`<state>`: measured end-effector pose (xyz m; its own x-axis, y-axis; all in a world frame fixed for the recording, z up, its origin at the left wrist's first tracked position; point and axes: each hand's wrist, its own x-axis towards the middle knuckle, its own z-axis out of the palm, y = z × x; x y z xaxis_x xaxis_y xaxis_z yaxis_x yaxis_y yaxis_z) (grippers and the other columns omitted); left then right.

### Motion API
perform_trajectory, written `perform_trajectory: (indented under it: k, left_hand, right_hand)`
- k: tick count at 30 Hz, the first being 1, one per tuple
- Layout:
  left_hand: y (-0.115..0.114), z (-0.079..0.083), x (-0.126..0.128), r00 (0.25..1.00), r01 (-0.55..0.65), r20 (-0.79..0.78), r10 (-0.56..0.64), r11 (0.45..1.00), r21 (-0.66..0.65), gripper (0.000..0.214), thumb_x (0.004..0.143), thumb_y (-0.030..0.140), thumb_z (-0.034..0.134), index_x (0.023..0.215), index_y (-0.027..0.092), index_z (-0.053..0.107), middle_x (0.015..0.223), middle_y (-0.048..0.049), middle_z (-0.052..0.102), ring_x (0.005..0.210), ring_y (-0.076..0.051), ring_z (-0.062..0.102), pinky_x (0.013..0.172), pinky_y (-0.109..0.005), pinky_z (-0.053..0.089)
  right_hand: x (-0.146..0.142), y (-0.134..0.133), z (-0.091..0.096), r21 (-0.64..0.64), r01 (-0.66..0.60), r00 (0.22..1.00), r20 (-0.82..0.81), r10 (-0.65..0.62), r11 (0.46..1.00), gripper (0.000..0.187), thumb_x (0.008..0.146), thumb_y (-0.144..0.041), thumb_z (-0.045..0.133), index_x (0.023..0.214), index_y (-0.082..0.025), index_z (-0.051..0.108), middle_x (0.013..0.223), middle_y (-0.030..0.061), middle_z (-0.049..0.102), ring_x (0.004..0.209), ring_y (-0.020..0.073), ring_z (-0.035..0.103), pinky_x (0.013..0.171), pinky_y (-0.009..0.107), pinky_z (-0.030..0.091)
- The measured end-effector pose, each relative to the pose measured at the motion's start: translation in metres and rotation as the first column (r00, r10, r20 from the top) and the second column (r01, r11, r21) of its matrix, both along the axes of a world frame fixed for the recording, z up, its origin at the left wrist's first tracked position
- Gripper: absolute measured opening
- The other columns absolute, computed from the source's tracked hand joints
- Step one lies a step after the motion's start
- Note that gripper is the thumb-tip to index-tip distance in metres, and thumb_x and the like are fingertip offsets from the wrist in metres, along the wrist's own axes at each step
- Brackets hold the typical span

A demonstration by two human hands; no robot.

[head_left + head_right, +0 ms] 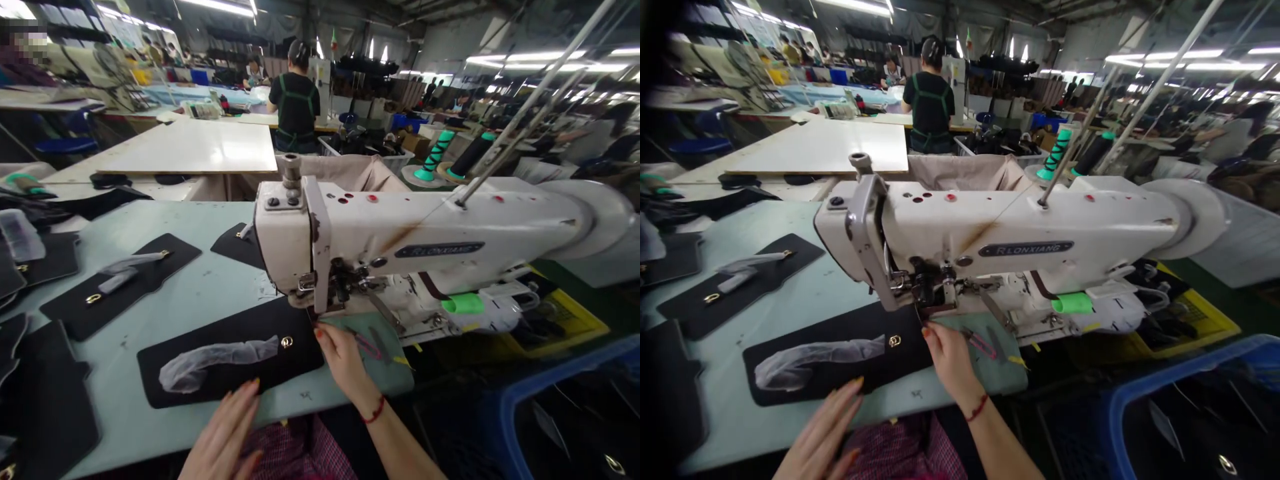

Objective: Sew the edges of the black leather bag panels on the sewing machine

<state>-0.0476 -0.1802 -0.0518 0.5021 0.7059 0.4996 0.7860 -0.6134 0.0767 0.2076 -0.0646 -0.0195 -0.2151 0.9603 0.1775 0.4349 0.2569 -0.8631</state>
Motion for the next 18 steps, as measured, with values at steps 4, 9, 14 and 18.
perform_trajectory:
  k: [4,9,14,18]
  left_hand:
    - [0.059,-0.006,0.015,0.948,-0.291,0.115,0.297,0.954,-0.065,0.083,0.088,0.032,0.06,0.156,0.015,0.015,0.159,-0.0208,0.024,0.147,-0.04,0.022,0.113,-0.06,0.03]
    - [0.111,0.03,0.009,0.979,-0.176,0.104,0.178,0.984,-0.026,0.066,0.086,0.036,0.065,0.146,0.027,0.04,0.157,-0.0154,0.032,0.146,-0.04,0.024,0.114,-0.064,0.022]
    - [0.122,0.043,-0.01,0.996,0.091,0.013,-0.091,0.996,0.015,0.05,0.083,0.044,0.069,0.128,0.027,0.056,0.13,-0.0075,0.066,0.128,-0.028,0.055,0.117,-0.048,0.029]
    - [0.128,0.035,-0.015,0.982,0.166,0.086,-0.166,0.986,0.006,0.037,0.081,0.045,0.07,0.112,0.026,0.063,0.122,-0.0054,0.07,0.116,-0.024,0.065,0.111,-0.042,0.04]
  right_hand:
    - [-0.018,0.003,0.011,-0.101,-0.055,0.992,-0.12,0.043,0.993,0.038,0.097,-0.044,0.049,0.074,-0.016,0.061,0.061,-0.0015,0.048,0.057,0.0111,0.042,0.053,0.024,0.029]
    - [-0.025,-0.005,0.013,-0.171,-0.085,0.972,-0.232,0.044,0.982,0.043,0.097,-0.046,0.048,0.065,-0.017,0.047,0.06,-0.003,0.036,0.057,0.0096,0.033,0.053,0.024,0.023]
    - [-0.025,-0.011,0.01,-0.255,-0.058,0.955,-0.296,-0.021,0.965,0.045,0.095,-0.049,0.049,0.063,-0.017,0.043,0.062,-0.0029,0.032,0.059,0.0094,0.03,0.052,0.023,0.022]
    - [-0.027,-0.012,0.009,-0.301,-0.037,0.943,-0.327,-0.067,0.953,0.047,0.092,-0.05,0.052,0.061,-0.017,0.041,0.061,-0.0029,0.031,0.058,0.0092,0.029,0.051,0.023,0.022]
